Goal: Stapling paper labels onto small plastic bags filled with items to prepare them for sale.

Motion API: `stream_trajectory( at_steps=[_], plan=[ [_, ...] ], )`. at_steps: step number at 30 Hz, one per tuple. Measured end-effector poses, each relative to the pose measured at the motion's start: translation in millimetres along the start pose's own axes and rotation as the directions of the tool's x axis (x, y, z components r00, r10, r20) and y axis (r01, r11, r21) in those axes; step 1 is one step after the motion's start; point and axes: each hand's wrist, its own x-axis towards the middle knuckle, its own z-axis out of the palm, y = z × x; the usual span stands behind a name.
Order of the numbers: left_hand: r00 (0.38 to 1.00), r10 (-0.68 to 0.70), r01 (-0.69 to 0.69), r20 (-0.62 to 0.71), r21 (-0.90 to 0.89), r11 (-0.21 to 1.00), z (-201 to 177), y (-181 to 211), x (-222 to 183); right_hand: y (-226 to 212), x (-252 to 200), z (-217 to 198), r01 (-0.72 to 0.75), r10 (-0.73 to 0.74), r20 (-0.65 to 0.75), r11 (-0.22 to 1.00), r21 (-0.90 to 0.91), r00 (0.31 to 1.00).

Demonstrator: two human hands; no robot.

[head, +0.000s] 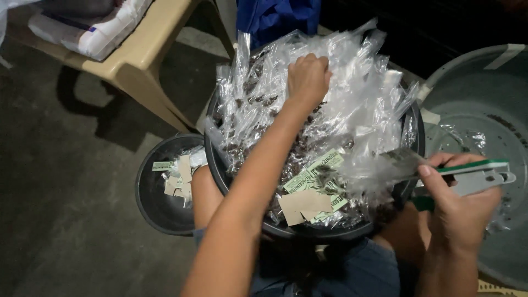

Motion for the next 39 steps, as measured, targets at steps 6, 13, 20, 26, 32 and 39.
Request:
stream_trajectory(
  at_steps=[6, 13, 20, 26, 32, 39],
  plan=[
    [0.982, 0.137, -0.181, -0.128, -0.466, 0.866, -111, 30, -45, -23, 4, 25, 0.044, -0.044, 0.005, 0.974, -0.221, 0.999],
    [0.904, 0.36, -0.427, -0.23, -0.431, 0.795, -208, 63, -147, -50, 11, 80, 0.282, -0.238, 0.165, 0.892, -0.352, 0.957],
    [0.93, 0.366, -0.353, 0.011, -0.244, 0.903, -264, 54, -212, -92, 15, 74, 0.516, -0.405, 0.336, 0.771, -0.374, 0.85],
    [0.919, 0.267, -0.389, -0.29, -0.558, 0.733, -247, 46, -189, -131, 1, 63, 0.637, -0.453, 0.467, 0.666, -0.388, 0.759],
    [0.637, 0.514, -0.77, -0.574, -0.501, 0.394, -240, 50, -182, -145, 3, 70, 0.529, -0.362, 0.547, 0.829, -0.181, 0.755],
    [0.949, 0.239, -0.267, -0.206, -0.928, 0.261, -203, 33, -208, -93, -5, 68, 0.25, -0.246, 0.381, 0.967, 0.038, 0.892]
  ],
)
